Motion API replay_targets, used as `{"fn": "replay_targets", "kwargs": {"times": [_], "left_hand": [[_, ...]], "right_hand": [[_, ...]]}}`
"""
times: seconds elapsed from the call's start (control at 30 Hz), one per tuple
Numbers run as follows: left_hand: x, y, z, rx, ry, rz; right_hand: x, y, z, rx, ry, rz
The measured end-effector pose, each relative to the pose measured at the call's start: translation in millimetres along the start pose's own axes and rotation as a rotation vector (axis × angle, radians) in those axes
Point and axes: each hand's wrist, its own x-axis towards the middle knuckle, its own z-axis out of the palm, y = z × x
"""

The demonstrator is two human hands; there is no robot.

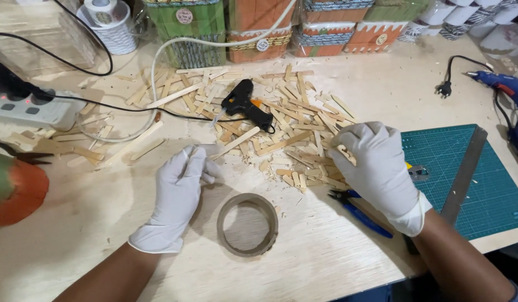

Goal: Applying hot glue to small wooden sticks and attaching them to a cardboard cylinder to create a decorative container.

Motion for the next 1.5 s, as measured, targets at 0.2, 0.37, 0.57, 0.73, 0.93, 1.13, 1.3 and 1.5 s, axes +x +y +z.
{"fn": "replay_targets", "kwargs": {"times": [0.2, 0.37, 0.57, 0.73, 0.93, 1.13, 1.3, 1.5], "left_hand": [[-5, 13, 0, 0.006, -0.035, -0.003], [-5, 12, 0, -0.009, -0.020, 0.005], [-5, 15, 0, 0.000, -0.025, -0.015], [-7, 22, 2, 0.006, -0.038, -0.031], [-8, 24, 2, -0.006, -0.039, -0.045], [-8, 21, 0, -0.018, -0.048, -0.025], [-8, 21, 1, -0.016, -0.039, 0.003], [-7, 18, 1, -0.020, -0.059, 0.008]], "right_hand": [[49, -7, 37, -0.099, 0.074, -0.118], [60, 15, 78, 0.145, -0.058, -0.003], [56, 10, 49, 0.907, -0.120, 0.532], [58, -15, -13, 1.199, -0.113, 0.685], [53, -1, 5, 1.149, -0.153, 0.657], [48, 3, -4, 1.139, -0.174, 0.568], [43, 10, -5, 1.322, -0.152, 0.514], [41, -11, -39, 1.536, -0.184, 0.521]]}}
